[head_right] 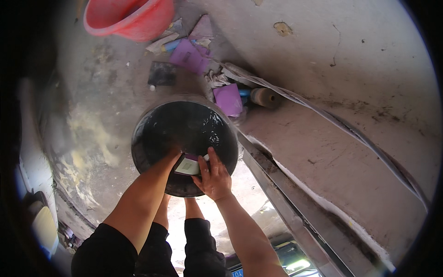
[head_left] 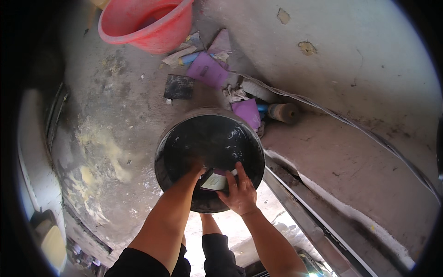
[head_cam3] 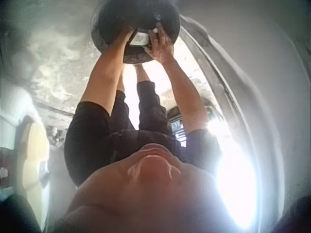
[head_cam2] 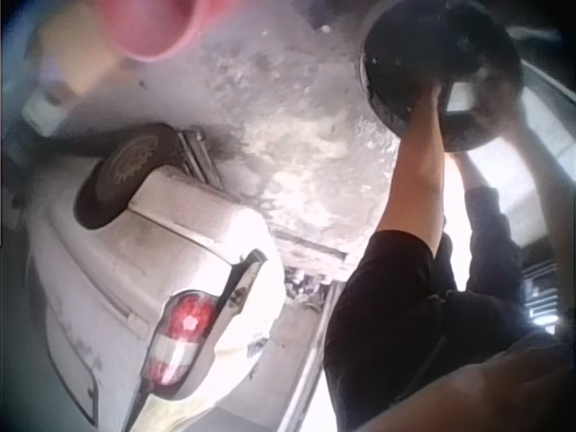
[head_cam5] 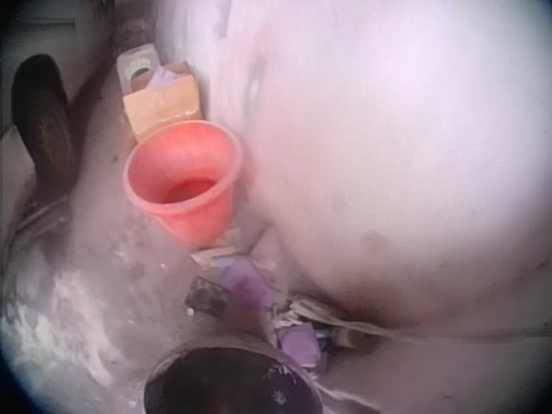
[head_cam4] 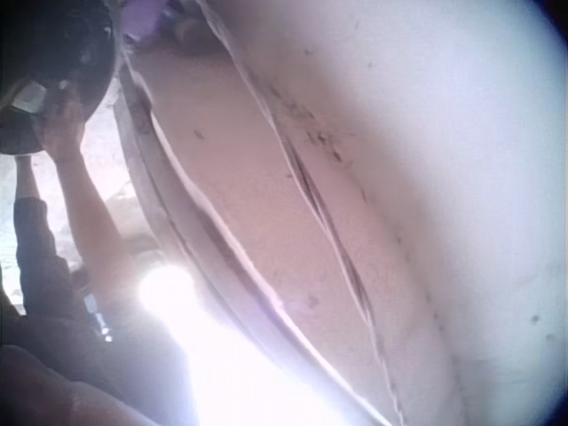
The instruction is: The person sands the rear body panel of a white van using a sanding block and water from a plastic bottle, then rinses the block and sandpaper in a bucket.
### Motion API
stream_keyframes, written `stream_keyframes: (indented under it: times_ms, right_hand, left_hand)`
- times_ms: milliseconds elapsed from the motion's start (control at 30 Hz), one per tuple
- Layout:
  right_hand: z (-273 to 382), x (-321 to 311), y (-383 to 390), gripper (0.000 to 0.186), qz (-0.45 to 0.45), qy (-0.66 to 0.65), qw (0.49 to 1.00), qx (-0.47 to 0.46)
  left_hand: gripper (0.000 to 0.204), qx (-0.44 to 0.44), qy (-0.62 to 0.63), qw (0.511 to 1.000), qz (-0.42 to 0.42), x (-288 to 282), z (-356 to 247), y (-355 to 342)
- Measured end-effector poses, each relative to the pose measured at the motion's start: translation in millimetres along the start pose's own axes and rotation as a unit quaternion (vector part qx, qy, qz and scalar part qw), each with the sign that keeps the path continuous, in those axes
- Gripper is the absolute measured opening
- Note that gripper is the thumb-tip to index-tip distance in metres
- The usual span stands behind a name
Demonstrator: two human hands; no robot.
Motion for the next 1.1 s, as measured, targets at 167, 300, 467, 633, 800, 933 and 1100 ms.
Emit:
stream_keyframes:
  times_ms: [167, 300, 467, 633, 800, 933, 1100]
  right_hand:
    - [-4, 2, 5, 0.063, 0.027, -0.007, 0.999, 0.025]
    - [-4, 2, 0, 0.069, 0.027, -0.003, 0.999, 0.019]
    - [-2, 2, 0, 0.06, 0.038, -0.014, 0.999, 0.035]
    - [-4, 3, 3, 0.062, 0.041, -0.009, 0.998, 0.041]
    - [-3, 1, 3, 0.062, 0.035, 0.002, 0.998, 0.045]
    - [-1, 3, -1, 0.07, 0.021, 0.005, 0.999, 0.025]
    - [-2, 7, -4, 0.07, 0.017, 0.0, 1.0, 0.018]
  left_hand:
    - [0.045, -0.063, 0.101, 0.992, 0.036, -11, 3, -1]
    - [0.044, 0.019, -0.155, 0.987, 0.033, -3, -2, -8]
    - [0.044, -0.019, 0.082, 0.996, -0.001, -8, -3, -18]
    - [0.041, -0.043, 0.0, 0.999, -0.01, -51, -46, -3]
    - [0.034, -0.048, -0.003, 0.998, 0.037, -53, -46, -1]
    - [0.032, -0.034, -0.12, 0.992, -0.002, -17, -18, -23]
    - [0.033, -0.071, -0.094, 0.993, 0.022, -33, -10, -22]
Point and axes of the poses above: each hand's wrist, its own y-axis away from the middle knuckle, its own x-axis out of the palm, z = x × y, the point moved 5 cm from there along -y, towards the middle knuckle, and after that the axes turned 6 degrees about -x, right-handed, at the moved point
